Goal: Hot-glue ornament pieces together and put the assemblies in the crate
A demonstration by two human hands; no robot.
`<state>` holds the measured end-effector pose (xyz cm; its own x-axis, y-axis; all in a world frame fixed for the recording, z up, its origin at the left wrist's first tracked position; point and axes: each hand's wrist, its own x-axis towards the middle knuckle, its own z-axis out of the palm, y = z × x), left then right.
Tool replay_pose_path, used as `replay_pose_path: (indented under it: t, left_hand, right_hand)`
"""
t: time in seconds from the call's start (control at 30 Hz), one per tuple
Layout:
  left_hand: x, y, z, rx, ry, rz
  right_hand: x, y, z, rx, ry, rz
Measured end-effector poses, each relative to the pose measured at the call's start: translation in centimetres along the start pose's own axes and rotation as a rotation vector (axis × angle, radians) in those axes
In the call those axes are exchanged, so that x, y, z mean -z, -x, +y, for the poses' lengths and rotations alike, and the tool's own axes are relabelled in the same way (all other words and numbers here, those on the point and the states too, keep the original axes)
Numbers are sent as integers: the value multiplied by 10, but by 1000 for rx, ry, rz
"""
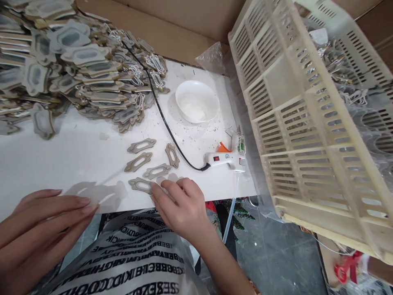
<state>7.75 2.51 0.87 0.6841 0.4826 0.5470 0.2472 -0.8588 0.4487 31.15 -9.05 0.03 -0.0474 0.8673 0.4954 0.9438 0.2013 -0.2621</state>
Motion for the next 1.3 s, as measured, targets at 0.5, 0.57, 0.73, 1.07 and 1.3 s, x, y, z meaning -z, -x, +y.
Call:
replay_pose_path:
  t: [0.5, 0.57, 0.73, 1.07, 1.3]
  left_hand:
    - [-21, -21, 22, 11, 290, -15]
    - [-22, -26, 23, -44, 264, -53]
    - [-26, -30, 23, -97, 176, -56]
    - [-53, -33, 15, -35, -202, -111]
    - [-55, -35, 17, -22, -139, -106]
  right_hand:
    - [5, -8, -19, -284, -828, -22]
    - [2, -9, -23, -428, -1006, -26]
    - [-6, -10, -25, -643, -1039, -30]
    - [-17, -31, 10, -610, -402, 74]
    - [-20, -35, 8, -494, -286, 50]
